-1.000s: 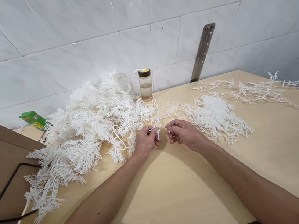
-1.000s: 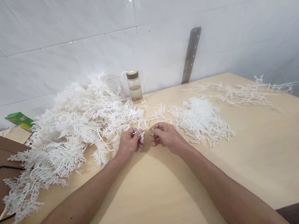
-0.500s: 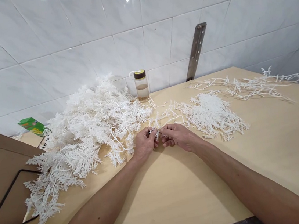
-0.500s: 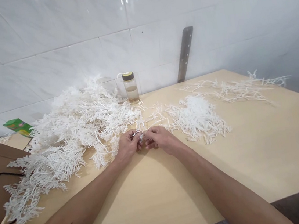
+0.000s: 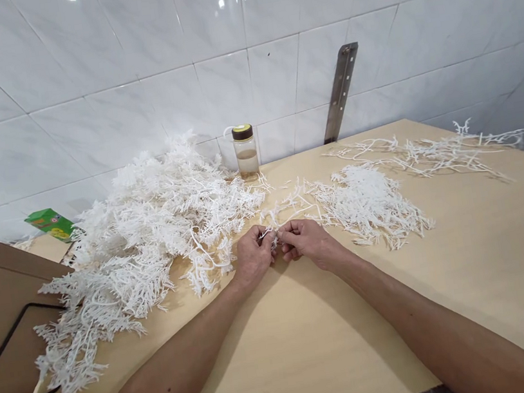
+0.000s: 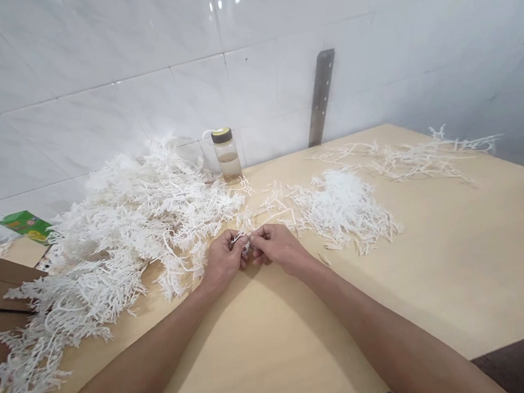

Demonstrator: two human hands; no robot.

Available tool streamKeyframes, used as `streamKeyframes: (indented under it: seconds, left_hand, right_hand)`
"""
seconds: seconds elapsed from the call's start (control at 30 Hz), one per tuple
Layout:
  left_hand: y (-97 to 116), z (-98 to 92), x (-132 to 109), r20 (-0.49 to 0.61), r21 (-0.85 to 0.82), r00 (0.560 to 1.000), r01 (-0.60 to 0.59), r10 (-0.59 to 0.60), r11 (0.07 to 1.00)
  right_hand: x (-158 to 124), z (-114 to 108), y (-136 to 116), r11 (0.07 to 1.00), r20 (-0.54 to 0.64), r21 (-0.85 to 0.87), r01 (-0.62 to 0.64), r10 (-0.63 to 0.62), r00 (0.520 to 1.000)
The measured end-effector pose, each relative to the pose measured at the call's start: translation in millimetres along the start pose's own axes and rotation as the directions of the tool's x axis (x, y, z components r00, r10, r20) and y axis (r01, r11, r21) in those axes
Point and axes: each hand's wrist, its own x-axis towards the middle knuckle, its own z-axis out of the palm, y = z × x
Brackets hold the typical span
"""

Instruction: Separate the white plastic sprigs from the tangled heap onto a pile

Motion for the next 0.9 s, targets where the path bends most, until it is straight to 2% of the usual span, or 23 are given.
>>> streamKeyframes:
  seconds: [0.27, 0.47, 0.63, 0.9]
  left_hand:
    - [-5.4, 0.4, 2.0, -0.059, 0.273, 0.987, -0.129, 0.15, 0.953]
    - [-3.2, -0.9, 0.2, -0.037, 0.227, 0.966, -0.243, 0.257, 0.943]
    - [-2.8, -1.2, 1.0, 0.009, 0.046, 0.993, -0.115, 0.115, 0.992]
    - [0.0, 0.3, 0.3, 0.034, -0.087, 0.999, 0.026, -0.023, 0.996]
  right_hand:
    - [0.4, 8.7, 0.0, 0.991, -0.048, -0.137, -0.001, -0.005, 0.999]
    - [7.3, 7.3, 1.8, 0.998, -0.037, -0.048, -0.05, 0.048, 0.998]
    - [4.6, -0.4, 0.0, 0.991, 0.005, 0.127, -0.052, 0.051, 0.999]
    - [-2.4, -10.4, -4.3, 0.981, 0.098, 0.192, -0.031, 0.013, 0.995]
